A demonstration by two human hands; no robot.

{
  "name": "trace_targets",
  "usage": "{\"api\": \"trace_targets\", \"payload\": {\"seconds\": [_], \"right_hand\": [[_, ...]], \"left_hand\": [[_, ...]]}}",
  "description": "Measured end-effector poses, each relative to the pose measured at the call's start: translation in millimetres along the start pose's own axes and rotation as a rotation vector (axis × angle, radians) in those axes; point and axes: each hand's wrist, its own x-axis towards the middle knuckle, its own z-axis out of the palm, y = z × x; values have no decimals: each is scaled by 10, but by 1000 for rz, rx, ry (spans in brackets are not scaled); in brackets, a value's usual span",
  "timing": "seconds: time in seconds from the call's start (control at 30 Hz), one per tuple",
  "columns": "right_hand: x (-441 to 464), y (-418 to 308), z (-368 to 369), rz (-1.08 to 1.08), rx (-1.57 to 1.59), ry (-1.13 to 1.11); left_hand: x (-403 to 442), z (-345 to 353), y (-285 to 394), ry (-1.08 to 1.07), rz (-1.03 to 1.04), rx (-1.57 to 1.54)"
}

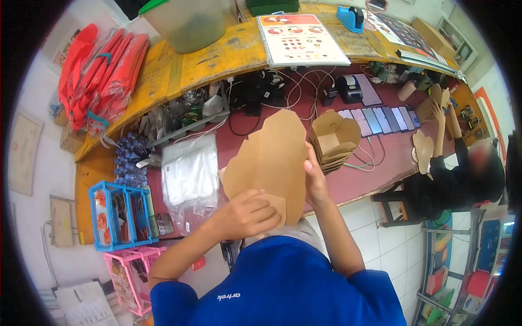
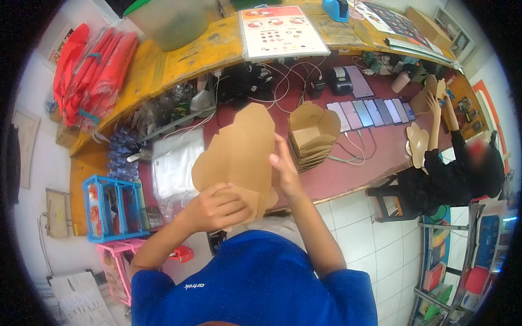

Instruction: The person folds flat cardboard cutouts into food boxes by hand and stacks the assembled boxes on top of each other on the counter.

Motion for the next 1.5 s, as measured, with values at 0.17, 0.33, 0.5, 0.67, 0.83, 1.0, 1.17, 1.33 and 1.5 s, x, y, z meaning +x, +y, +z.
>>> {"api": "trace_targets", "payload": {"seconds": [0.17, 0.33, 0.5, 0.67, 0.83, 1.0, 1.17, 1.33, 1.5], "right_hand": [[-1, 25, -20, -162, -483, 197], [-77, 91, 269, -238, -735, 294], [-37, 118, 525, -218, -961, 267], [-49, -4, 473, -500, -1224, 84], [-24, -154, 464, -475, -1378, 0], [-13, -95, 579, -350, -1132, 81], [23, -84, 589, -480, -1313, 1], [19, 8, 599, -478, -1301, 7], [23, 71, 606, -547, -1277, 39]], "left_hand": [[-34, -426, -9, -51, -294, -483], [50, -187, -120, 377, -952, -1178], [88, 326, -320, 281, -934, -1044], [-25, 300, -363, 372, -1083, -1335], [-28, 134, -338, 311, -927, -1233], [-41, 178, -288, 457, -920, -1195], [-3, 148, -235, 411, -874, -912], [-1, 195, -252, 490, -838, -877], [27, 127, -222, 482, -896, -823]]}}
